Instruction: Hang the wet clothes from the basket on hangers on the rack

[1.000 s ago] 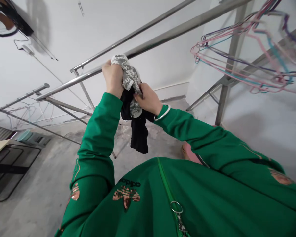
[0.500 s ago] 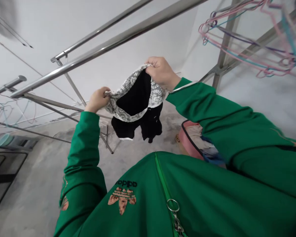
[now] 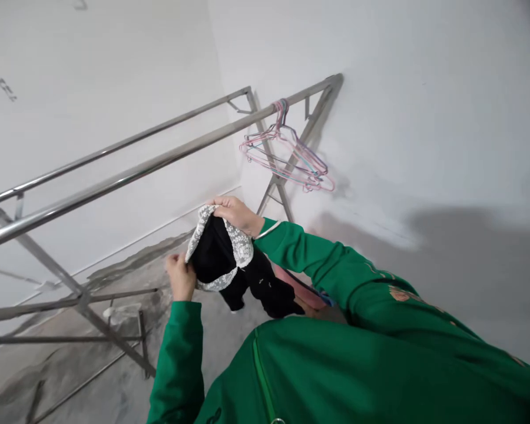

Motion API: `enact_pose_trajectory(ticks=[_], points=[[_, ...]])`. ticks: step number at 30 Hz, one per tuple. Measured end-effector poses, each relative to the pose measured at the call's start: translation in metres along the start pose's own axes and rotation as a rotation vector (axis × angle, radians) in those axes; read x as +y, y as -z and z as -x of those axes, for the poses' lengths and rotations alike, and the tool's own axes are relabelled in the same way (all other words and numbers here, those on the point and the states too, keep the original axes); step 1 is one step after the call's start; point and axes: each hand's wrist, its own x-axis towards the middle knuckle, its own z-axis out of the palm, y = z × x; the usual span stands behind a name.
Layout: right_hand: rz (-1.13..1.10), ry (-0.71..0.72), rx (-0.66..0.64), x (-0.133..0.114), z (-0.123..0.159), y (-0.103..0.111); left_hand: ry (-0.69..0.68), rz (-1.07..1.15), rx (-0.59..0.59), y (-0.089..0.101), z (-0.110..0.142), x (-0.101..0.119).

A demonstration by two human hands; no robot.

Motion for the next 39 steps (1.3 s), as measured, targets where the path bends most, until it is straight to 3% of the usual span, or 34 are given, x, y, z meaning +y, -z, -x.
enact_pose_trajectory(ticks=[3, 7, 9, 11, 13, 17, 18, 19, 21, 23, 25, 27, 30, 34, 39], points=[[0.178, -0.041, 0.055, 0.018, 0.009, 0.038, 0.106, 0.026, -0.023, 0.013, -0.003, -0.006], [0.686, -0.163, -0.004, 0.039, 0.014, 0.082, 0.364, 0.631, -0.091, 0.003, 0.004, 0.009], [0.847, -0.203, -0.090, 0.042, 0.015, 0.099, 0.453, 0.804, -0.099, -0.003, 0.007, 0.024], [0.885, -0.226, -0.169, 0.038, 0.016, 0.113, 0.400, 0.686, -0.096, -0.005, 0.007, 0.041], [0.911, -0.244, -0.258, 0.026, 0.020, 0.125, 0.286, 0.411, -0.075, -0.003, 0.007, 0.053], [0.912, -0.193, -0.418, -0.031, 0.033, 0.158, 0.167, 0.076, -0.069, -0.005, 0.012, 0.065], [0.905, -0.155, -0.361, -0.050, 0.035, 0.170, 0.155, 0.045, -0.071, -0.008, 0.015, 0.065], [0.921, -0.093, -0.211, -0.070, 0.037, 0.183, 0.150, 0.018, -0.067, -0.011, 0.018, 0.065], [1.036, 0.070, 0.202, -0.103, 0.035, 0.215, 0.157, -0.032, -0.048, -0.018, 0.024, 0.065], [1.192, 0.118, 0.488, -0.121, 0.028, 0.247, 0.183, -0.063, -0.035, -0.023, 0.028, 0.066], [1.322, 0.023, 0.586, -0.121, 0.018, 0.275, 0.222, -0.076, -0.040, -0.026, 0.029, 0.069], [1.392, -0.082, 0.567, -0.108, 0.010, 0.294, 0.255, -0.077, -0.054, -0.026, 0.030, 0.071], [1.500, 0.003, 0.544, -0.085, 0.007, 0.303, 0.283, -0.064, -0.075, -0.024, 0.031, 0.074], [1.759, 0.195, 0.491, -0.076, 0.012, 0.291, 0.290, -0.018, -0.096, -0.024, 0.037, 0.075], [2.005, 0.009, 0.289, -0.080, 0.013, 0.268, 0.288, 0.006, -0.087, -0.027, 0.043, 0.077]])
